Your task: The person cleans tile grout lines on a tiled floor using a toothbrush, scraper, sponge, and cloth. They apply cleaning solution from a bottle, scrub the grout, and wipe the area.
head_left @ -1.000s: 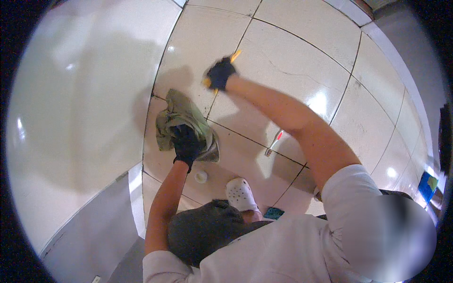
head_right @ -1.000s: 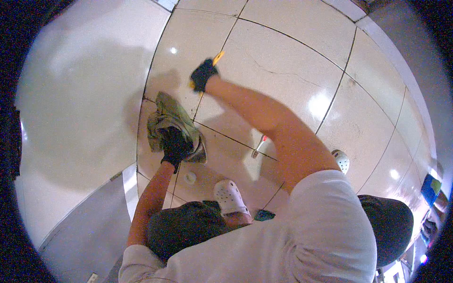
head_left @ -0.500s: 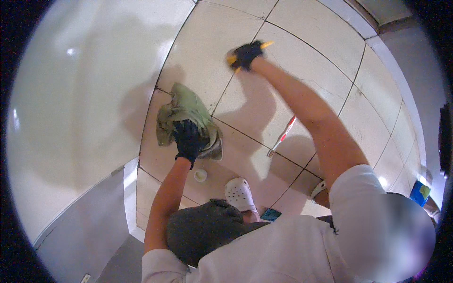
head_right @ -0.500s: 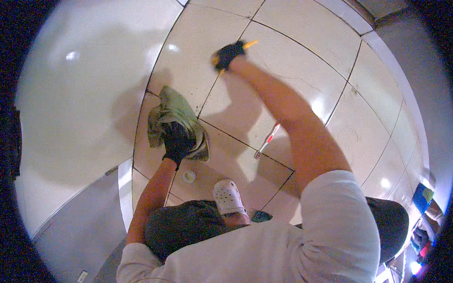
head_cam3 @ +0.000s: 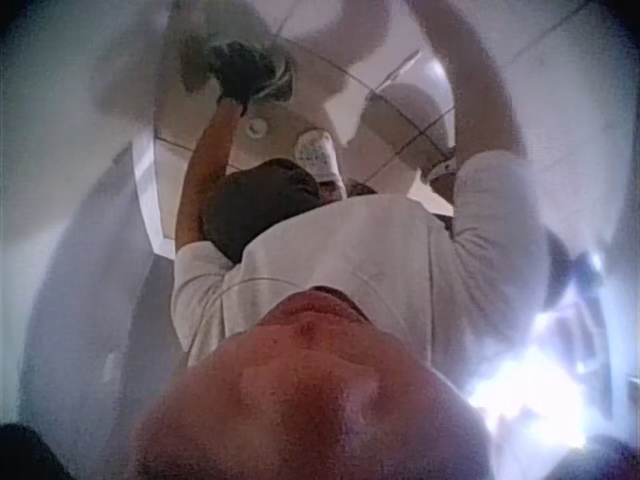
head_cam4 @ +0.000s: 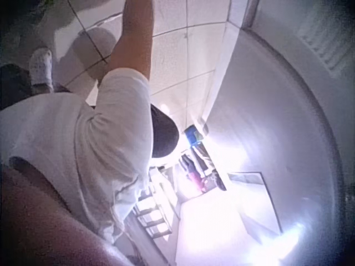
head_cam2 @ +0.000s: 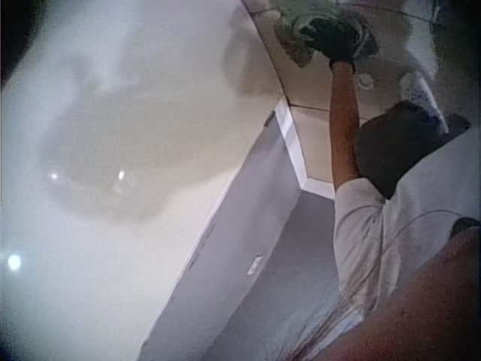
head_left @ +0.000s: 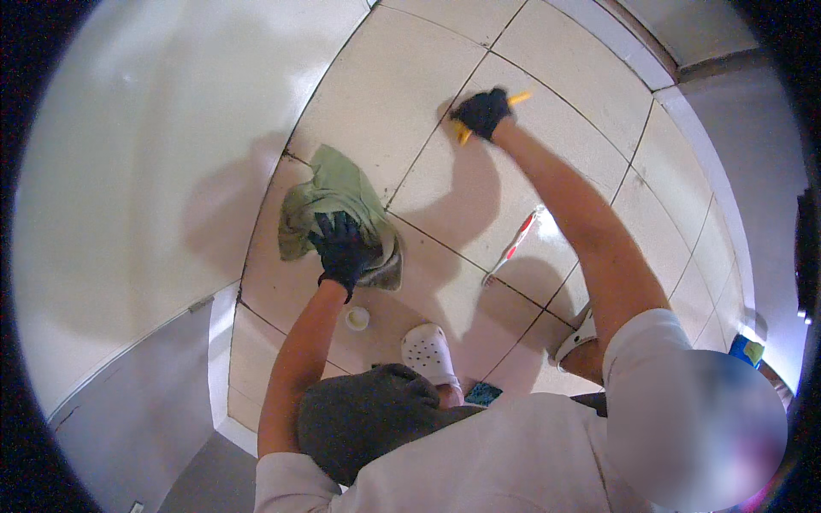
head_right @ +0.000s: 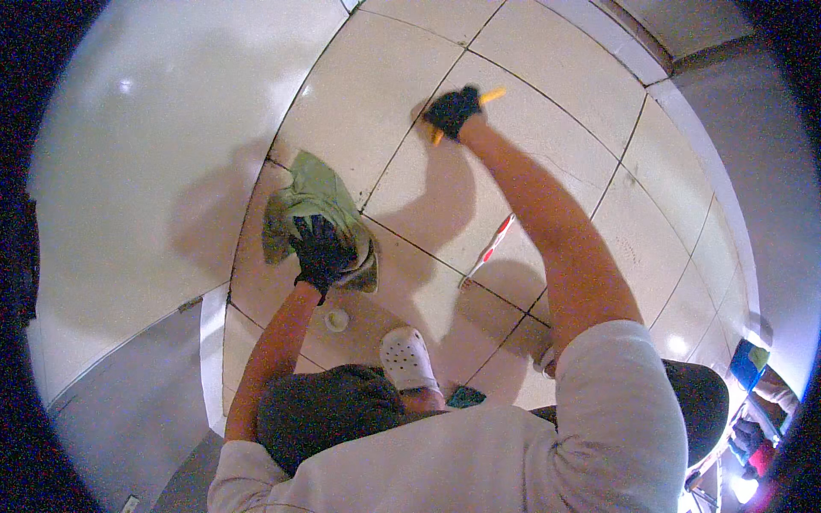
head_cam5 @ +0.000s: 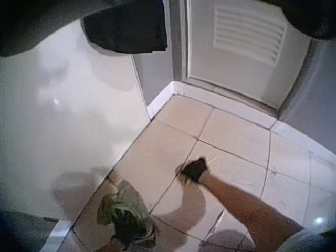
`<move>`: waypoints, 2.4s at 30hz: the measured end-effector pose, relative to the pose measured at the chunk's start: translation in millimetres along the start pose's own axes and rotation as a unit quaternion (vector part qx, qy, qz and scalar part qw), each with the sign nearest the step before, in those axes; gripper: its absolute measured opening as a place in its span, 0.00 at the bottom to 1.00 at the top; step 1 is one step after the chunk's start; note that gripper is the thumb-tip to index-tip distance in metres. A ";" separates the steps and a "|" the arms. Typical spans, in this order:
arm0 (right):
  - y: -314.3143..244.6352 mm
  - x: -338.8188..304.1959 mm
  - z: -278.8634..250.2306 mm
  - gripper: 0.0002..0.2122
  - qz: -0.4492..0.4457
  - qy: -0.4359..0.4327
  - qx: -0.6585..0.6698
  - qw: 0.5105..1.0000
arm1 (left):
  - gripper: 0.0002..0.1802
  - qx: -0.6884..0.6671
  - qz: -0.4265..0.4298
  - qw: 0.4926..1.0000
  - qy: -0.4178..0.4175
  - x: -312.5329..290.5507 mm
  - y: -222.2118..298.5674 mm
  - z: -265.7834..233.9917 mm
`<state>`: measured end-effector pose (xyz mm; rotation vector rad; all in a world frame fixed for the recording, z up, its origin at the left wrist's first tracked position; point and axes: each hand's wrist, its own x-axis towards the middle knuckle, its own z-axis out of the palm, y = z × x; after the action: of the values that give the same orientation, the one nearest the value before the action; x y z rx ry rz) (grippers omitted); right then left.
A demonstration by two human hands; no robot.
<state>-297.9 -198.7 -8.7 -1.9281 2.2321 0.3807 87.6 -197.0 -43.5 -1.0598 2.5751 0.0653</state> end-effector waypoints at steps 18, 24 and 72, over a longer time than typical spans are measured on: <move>-34.6 -5.5 10.2 0.10 0.021 0.010 0.001 1.000 | 0.49 0.046 -0.016 0.999 0.012 -12.3 -7.0 -9.3; -115.5 -67.5 25.0 0.13 -0.015 -0.044 0.132 0.990 | 0.47 0.014 -0.009 1.000 0.018 -2.8 1.5 -14.4; -4.7 -4.5 -20.2 0.10 -0.113 -0.063 0.026 0.991 | 0.46 0.013 -0.030 0.999 -0.007 -2.6 1.7 -16.3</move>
<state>-291.8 -201.2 11.5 -2.0409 1.9014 0.3945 83.1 -196.9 -27.5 -1.1210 2.5232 0.0242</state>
